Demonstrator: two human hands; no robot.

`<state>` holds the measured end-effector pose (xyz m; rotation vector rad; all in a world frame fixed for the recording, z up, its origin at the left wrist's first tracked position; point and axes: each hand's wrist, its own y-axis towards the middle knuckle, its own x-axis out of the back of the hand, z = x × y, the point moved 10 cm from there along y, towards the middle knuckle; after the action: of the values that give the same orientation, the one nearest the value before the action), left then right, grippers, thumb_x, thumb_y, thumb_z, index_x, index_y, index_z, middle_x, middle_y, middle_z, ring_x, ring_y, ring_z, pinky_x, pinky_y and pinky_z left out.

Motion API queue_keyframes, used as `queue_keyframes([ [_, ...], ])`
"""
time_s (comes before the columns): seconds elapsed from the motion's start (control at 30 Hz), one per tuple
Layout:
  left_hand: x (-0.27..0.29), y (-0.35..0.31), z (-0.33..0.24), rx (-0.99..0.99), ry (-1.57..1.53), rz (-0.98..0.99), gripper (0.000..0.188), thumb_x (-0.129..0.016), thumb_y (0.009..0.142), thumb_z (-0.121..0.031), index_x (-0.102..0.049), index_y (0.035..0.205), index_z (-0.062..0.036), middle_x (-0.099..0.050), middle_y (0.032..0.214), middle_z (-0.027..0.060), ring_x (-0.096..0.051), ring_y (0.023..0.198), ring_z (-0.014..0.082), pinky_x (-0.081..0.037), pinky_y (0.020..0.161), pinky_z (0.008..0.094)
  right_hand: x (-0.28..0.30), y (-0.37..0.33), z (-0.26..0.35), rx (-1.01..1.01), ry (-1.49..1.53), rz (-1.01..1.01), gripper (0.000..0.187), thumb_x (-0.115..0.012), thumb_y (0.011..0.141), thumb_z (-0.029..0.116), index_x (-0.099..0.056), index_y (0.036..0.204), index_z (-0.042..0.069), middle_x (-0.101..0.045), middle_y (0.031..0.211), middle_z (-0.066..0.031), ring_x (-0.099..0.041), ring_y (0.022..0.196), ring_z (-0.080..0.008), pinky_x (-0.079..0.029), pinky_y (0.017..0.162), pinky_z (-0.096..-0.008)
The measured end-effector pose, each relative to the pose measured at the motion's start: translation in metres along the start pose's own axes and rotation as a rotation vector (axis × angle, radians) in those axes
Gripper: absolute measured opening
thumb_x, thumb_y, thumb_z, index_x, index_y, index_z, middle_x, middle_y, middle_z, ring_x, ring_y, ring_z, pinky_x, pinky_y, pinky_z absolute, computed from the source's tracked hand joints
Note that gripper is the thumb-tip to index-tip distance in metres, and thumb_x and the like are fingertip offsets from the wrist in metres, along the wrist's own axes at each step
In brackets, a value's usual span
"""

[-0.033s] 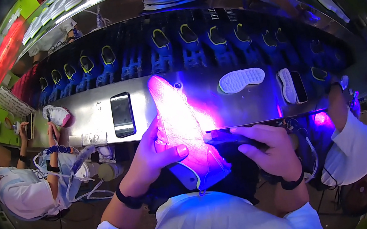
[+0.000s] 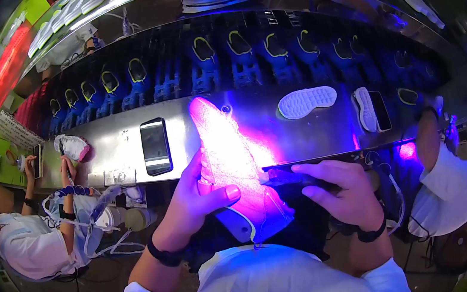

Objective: The recorder applies adhesive or chemical treatment to the edge of shoe uppers using a small brush under a UV light on an assembly line.

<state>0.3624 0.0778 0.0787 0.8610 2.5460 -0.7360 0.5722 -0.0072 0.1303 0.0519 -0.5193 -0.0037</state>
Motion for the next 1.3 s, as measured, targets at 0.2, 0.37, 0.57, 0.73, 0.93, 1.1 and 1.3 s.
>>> queue_keyframes([
  [0.2,0.009,0.01,0.006,-0.002,0.012,-0.035,0.087,-0.083,0.086,-0.008,-0.034,0.158,-0.0006,-0.055,0.146,0.0108,-0.054,0.136,0.0227,-0.045,0.115,0.0412,-0.006,-0.016,-0.022,-0.029,0.075,0.117,0.043,-0.08,0.086,0.011,-0.073,0.128,0.01,-0.06,0.076,-0.0063,-0.052,0.062,-0.0166,-0.044,0.059,-0.0312],
  [0.37,0.034,0.045,0.01,-0.017,0.101,-0.129,0.084,-0.084,0.087,-0.012,-0.036,0.155,0.0024,-0.054,0.145,0.0126,-0.053,0.136,0.0237,-0.045,0.114,0.04,-0.016,-0.024,-0.076,-0.139,0.097,0.064,0.044,-0.08,0.087,0.011,-0.072,0.13,0.008,-0.067,0.085,-0.0075,-0.062,0.073,-0.0182,-0.05,0.07,-0.0309],
  [0.57,0.155,0.147,-0.039,-0.04,0.616,-0.436,0.084,-0.082,0.09,-0.037,-0.041,0.152,0.0039,-0.067,0.124,0.0181,-0.071,0.108,0.0248,-0.059,0.088,0.038,-0.028,-0.055,-0.203,-0.465,0.361,-0.148,0.042,-0.069,0.098,0.008,-0.062,0.138,-0.001,-0.073,0.105,-0.0081,-0.068,0.085,-0.0165,-0.055,0.081,-0.0298],
  [0.73,0.231,0.242,-0.141,0.012,1.512,-0.743,0.067,-0.073,0.087,-0.049,-0.066,0.123,0.0075,-0.073,0.108,0.0305,-0.073,0.101,0.0423,-0.058,0.088,0.0478,-0.016,-0.051,-0.225,-0.602,0.583,-0.322,0.023,-0.063,0.104,0.009,-0.06,0.126,0.003,-0.058,0.078,0.0014,-0.049,0.058,-0.0063,-0.038,0.051,-0.0222],
  [0.93,0.342,0.342,-0.169,-0.467,1.844,-0.798,0.048,-0.067,0.09,-0.048,-0.07,0.125,-0.0151,-0.072,0.119,0.0167,-0.065,0.12,0.0325,-0.047,0.105,0.0418,-0.012,-0.024,-0.227,-0.605,0.58,-0.369,0.024,-0.061,0.106,0.011,-0.059,0.128,0.002,-0.058,0.082,0.0008,-0.049,0.058,-0.0061,-0.038,0.049,-0.0218],
  [1.1,0.287,0.391,-0.152,-0.528,1.719,-0.65,0.056,-0.066,0.091,-0.052,-0.065,0.132,-0.0145,-0.066,0.133,0.0137,-0.06,0.127,0.0336,-0.047,0.106,0.0472,-0.011,-0.024,-0.248,-0.682,0.543,-0.356,0.037,-0.063,0.105,0.014,-0.056,0.14,0.002,-0.058,0.08,0.0013,-0.049,0.058,-0.0058,-0.037,0.049,-0.022],
  [1.3,0.158,0.416,-0.127,-0.52,1.44,-0.551,0.055,-0.059,0.098,-0.044,-0.057,0.146,-0.0161,-0.057,0.15,0.014,-0.05,0.143,0.0315,-0.042,0.116,0.0434,-0.017,-0.017,-0.243,-0.751,0.596,-0.41,0.038,-0.065,0.104,0.014,-0.056,0.14,0.003,-0.059,0.086,0.0029,-0.051,0.061,-0.0052,-0.039,0.051,-0.0209],
])
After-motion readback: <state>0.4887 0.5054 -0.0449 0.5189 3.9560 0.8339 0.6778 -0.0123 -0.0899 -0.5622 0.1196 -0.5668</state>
